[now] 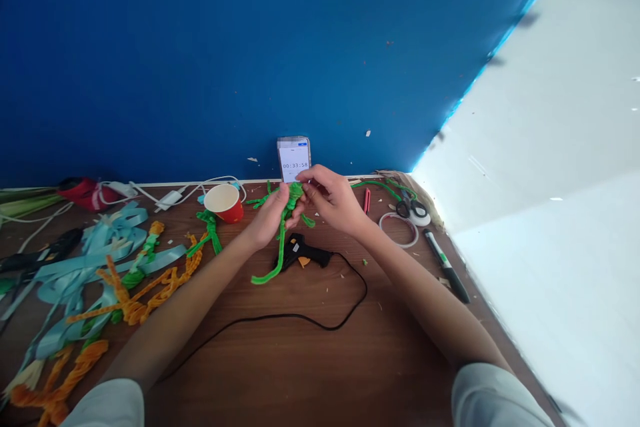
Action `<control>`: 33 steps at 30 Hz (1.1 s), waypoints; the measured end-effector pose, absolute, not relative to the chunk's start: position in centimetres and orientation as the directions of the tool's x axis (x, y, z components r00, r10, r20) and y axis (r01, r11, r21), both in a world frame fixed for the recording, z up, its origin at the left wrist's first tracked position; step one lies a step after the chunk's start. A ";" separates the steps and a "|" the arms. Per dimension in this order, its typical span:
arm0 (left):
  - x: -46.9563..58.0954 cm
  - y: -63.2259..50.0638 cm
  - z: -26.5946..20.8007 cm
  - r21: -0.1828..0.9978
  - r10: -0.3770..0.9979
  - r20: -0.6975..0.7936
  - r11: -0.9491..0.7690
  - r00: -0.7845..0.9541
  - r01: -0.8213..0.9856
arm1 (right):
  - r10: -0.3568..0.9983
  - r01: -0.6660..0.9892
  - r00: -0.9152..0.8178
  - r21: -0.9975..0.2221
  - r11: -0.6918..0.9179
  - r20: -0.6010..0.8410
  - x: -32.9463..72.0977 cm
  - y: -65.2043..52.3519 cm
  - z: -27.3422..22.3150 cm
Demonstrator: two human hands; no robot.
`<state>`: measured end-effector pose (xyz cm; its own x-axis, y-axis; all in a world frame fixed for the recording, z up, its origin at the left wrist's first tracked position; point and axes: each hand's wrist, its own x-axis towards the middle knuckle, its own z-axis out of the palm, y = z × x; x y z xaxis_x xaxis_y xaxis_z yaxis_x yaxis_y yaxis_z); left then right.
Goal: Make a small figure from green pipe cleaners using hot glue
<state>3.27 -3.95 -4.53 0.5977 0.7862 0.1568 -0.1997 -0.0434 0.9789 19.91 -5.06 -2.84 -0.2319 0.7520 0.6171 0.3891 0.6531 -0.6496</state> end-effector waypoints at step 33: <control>4.0 -4.4 -4.8 0.967 0.893 0.205 -0.121 0.400 -0.224 | 0.735 0.466 -0.233 -0.590 0.660 0.637 19.8 -4.8 -3.3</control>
<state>3.96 -4.39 -4.84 0.4003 0.8932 0.2050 -0.2244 -0.1214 0.9669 19.75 -4.76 -3.25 -0.2335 0.7346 0.6371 0.4660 0.6596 -0.5897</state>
